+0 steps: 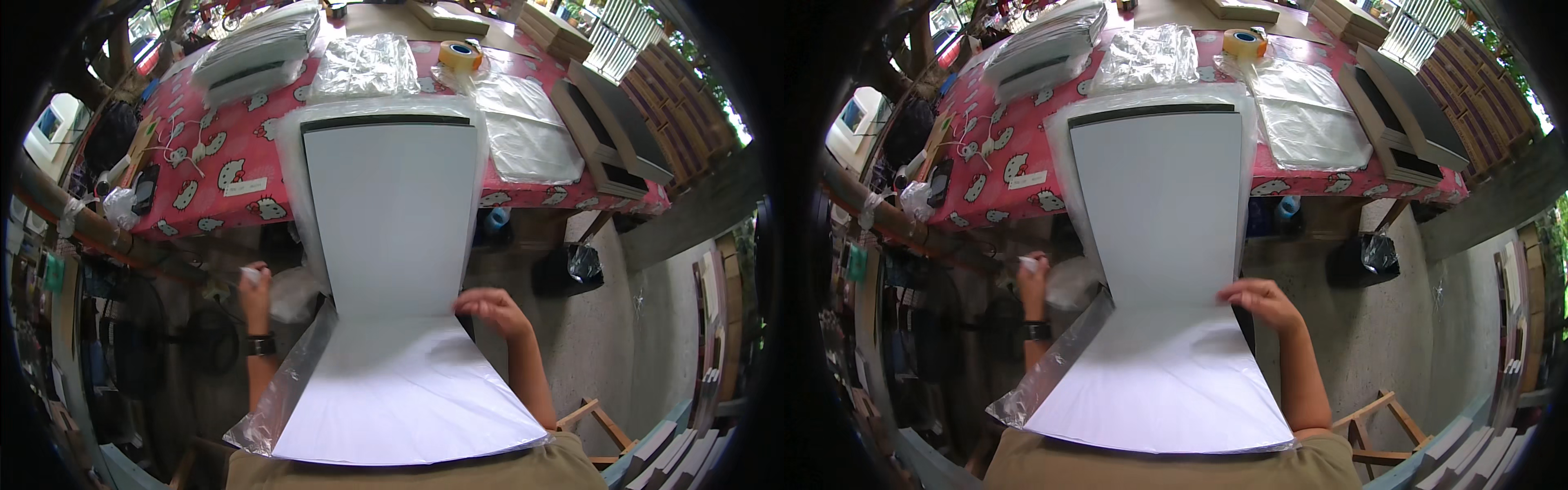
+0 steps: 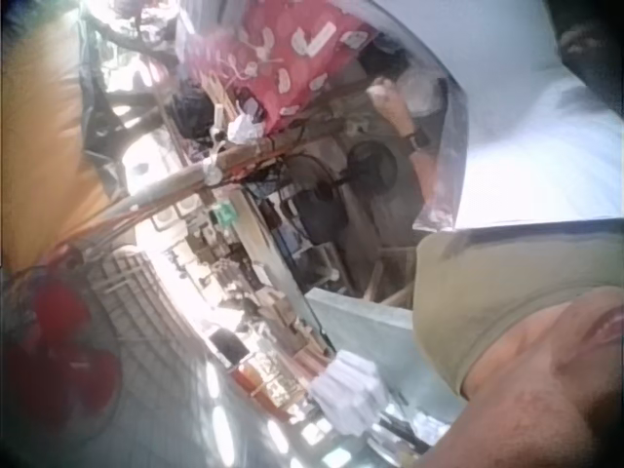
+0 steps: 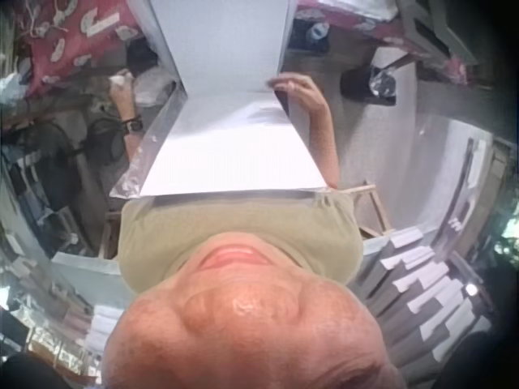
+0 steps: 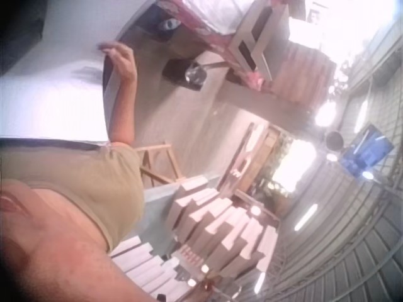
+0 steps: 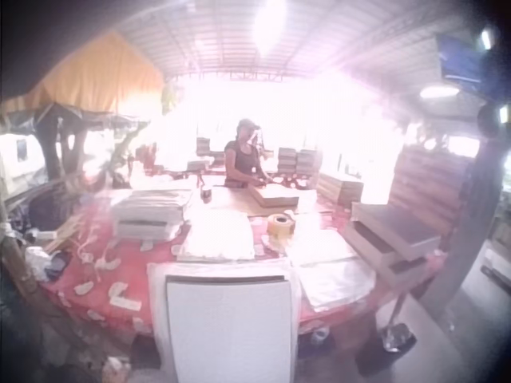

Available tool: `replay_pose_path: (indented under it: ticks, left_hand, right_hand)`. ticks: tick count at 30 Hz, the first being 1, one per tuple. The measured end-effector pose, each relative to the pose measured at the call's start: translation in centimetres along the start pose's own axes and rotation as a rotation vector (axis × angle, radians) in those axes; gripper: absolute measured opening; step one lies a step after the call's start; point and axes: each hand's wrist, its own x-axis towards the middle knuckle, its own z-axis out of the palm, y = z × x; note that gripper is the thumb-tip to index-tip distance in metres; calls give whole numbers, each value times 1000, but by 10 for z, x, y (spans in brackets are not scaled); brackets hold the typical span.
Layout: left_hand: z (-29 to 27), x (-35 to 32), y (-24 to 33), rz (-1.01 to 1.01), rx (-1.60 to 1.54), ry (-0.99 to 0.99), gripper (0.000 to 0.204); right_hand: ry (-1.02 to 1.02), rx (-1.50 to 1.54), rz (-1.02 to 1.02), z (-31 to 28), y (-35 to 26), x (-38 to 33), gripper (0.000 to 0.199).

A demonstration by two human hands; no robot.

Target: The person wraps individual black folders or cards in plastic sleeves by hand, sliding each item into a sleeve and smoothing the plastic.

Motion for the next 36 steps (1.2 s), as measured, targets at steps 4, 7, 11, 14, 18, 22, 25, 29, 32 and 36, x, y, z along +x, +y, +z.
replay_pose_path:
  ticks: [4,7,11,14,18,22,25,29,32,36]
  left_hand:
    - [-11,37,171,-202,-640,-298,28]
    - [5,42,228,-204,-1001,-534,43]
    - [40,37,264,-280,-1203,-807,64]
    - [65,29,271,-272,-1155,-842,66]
    - [85,17,270,-214,-1004,-850,63]
    - [76,18,257,-258,-1043,-872,53]
    - [77,13,250,-337,-1073,-770,46]
    - [86,10,249,-367,-965,-660,28]
    - [92,10,242,-350,-921,-583,24]
    - [93,7,241,-299,-938,-539,20]
  right_hand:
    - [-562,-384,91,32,18,16,36]
    - [-371,-899,120,22,83,22,31]
    - [-208,-996,225,35,-4,79,24]
    - [59,-777,-321,76,-79,107,16]
    - [87,-791,-629,122,-103,123,10]
    - [167,-473,-383,102,-98,127,10]
    - [246,-465,-349,101,-99,126,11]
    - [279,-478,-373,106,-90,127,13]
    - [302,-433,-376,100,-88,128,12]
    - [155,-390,-383,105,-100,130,10]
